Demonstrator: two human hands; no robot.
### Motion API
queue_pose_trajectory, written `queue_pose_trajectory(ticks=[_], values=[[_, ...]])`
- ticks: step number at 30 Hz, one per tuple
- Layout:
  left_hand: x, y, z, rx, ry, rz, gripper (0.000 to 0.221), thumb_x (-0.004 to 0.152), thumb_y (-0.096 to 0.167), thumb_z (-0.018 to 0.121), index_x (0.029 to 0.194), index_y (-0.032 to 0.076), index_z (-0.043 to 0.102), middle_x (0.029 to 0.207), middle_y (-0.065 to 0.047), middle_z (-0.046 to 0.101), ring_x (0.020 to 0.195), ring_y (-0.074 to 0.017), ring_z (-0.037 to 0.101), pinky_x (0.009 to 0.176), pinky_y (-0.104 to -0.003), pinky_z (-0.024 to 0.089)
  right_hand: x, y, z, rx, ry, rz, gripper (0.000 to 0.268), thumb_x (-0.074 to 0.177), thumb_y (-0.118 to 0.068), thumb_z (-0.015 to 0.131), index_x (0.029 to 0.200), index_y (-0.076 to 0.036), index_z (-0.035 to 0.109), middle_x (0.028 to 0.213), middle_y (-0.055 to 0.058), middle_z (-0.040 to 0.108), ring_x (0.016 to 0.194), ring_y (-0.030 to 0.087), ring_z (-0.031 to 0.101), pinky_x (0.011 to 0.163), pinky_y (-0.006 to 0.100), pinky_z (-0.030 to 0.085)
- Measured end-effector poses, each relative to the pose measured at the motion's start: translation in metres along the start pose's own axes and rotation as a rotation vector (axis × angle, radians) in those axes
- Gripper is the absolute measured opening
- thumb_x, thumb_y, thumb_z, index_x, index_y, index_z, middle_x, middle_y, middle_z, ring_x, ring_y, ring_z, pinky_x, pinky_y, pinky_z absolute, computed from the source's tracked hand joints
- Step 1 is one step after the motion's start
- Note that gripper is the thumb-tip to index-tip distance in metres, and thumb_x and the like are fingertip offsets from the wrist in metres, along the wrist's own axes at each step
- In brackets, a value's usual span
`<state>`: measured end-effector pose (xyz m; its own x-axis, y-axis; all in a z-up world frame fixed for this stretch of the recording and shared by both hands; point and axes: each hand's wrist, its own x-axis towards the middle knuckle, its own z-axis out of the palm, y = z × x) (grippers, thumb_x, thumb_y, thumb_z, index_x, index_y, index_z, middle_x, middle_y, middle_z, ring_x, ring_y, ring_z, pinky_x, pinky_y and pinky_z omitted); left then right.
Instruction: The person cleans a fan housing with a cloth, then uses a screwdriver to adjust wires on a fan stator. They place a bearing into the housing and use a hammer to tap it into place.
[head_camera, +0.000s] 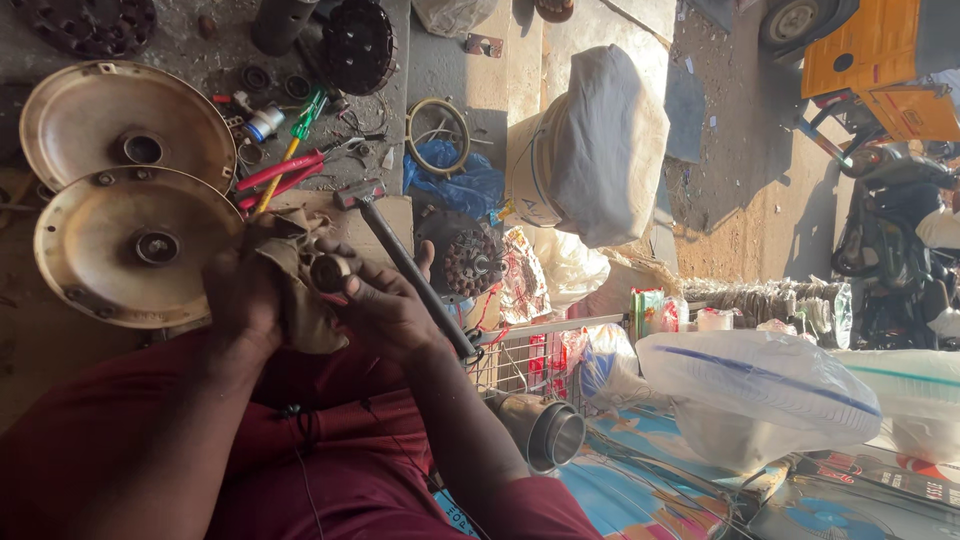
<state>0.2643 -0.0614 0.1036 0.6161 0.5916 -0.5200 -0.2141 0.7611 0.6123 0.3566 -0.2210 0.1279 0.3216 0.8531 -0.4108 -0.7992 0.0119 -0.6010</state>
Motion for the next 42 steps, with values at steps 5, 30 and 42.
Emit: queue_pose_trajectory(ticks=[5,30,42], values=[[-0.001,-0.013,-0.009,0.456,-0.040,0.019,0.023,0.107,0.022,0.067,0.116,0.000,0.068,0.097,0.002,0.066,0.086,-0.0080,0.058,0.076,-0.028,0.049,0.004,-0.027,-0.003,0.518,-0.026,-0.156,0.065,0.103,-0.042,0.068,0.151,-0.001,0.051,0.159,0.012,0.050,0.149,0.034,0.039,0.119,0.062,0.034],[-0.068,0.022,-0.061,0.266,0.039,-0.028,0.026,0.092,0.004,0.073,0.118,-0.002,0.073,0.104,-0.006,0.075,0.089,-0.0098,0.070,0.082,-0.024,0.059,0.018,0.035,0.041,-1.100,-0.034,-0.160,0.041,0.092,-0.001,0.077,0.131,-0.002,0.063,0.133,0.013,0.064,0.122,0.025,0.068,0.101,0.037,0.059],[-0.057,0.007,-0.095,-0.112,0.245,-0.178,0.028,0.090,0.001,0.067,0.118,0.001,0.070,0.103,-0.005,0.073,0.089,-0.0110,0.069,0.077,-0.026,0.058,0.017,0.075,0.039,-0.759,-0.154,0.014,0.096,0.092,0.008,0.065,0.170,-0.012,0.012,0.172,0.015,0.031,0.155,0.026,0.040,0.121,0.044,0.046]])
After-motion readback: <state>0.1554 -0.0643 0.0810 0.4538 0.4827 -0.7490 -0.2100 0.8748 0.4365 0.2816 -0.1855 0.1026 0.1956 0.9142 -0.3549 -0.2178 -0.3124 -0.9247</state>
